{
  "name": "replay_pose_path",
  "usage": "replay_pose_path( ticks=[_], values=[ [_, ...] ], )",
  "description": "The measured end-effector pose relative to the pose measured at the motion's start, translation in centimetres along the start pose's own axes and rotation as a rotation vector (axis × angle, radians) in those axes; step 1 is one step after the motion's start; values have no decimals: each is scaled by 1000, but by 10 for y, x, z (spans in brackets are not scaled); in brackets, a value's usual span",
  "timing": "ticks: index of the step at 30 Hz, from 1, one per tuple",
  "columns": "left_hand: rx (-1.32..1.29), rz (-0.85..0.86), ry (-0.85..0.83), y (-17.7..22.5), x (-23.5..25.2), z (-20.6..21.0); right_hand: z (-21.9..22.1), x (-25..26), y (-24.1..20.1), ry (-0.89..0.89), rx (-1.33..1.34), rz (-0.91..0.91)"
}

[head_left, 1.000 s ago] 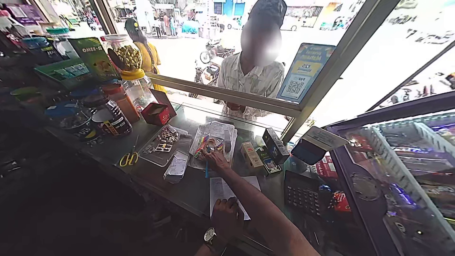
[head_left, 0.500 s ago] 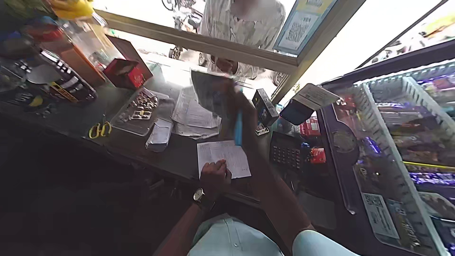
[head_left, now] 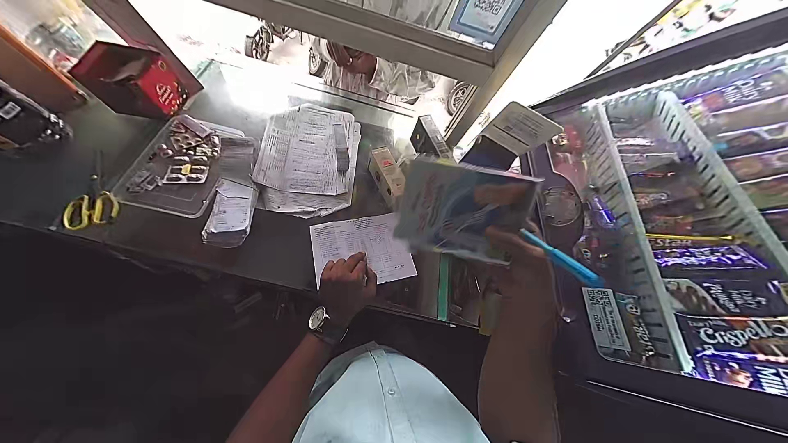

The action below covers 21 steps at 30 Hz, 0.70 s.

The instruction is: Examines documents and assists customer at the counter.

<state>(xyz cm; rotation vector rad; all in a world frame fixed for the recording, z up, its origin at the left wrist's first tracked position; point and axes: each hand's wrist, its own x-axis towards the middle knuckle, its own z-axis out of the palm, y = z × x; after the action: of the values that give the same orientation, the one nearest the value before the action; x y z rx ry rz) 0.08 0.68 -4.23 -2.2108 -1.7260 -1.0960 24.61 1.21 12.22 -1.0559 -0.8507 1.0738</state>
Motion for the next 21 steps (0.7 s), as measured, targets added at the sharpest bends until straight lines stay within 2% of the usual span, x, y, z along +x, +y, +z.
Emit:
replay_pose_path(
  ticks=[3,6,9,11,14,18,19,21],
  values=[
    [-3,28,-7,0,4,-3,-1,-2,14,-194,-87,129],
    [-40,47,-22,0,7,-12,0,1,29,-327,76,274],
    [-80,9,-26,3,8,-18,-2,4,35,-407,200,339],
    [-68,2,-10,5,7,-17,-1,3,34,-379,227,332],
    [-26,8,8,1,2,-6,12,-8,36,-195,298,221],
    [-19,3,44,-2,2,4,29,-9,48,-145,636,165],
    [-8,3,47,-2,2,4,34,-9,49,-97,589,118],
    [-4,-7,30,-1,2,3,38,-6,54,24,222,-93]
  ],
)
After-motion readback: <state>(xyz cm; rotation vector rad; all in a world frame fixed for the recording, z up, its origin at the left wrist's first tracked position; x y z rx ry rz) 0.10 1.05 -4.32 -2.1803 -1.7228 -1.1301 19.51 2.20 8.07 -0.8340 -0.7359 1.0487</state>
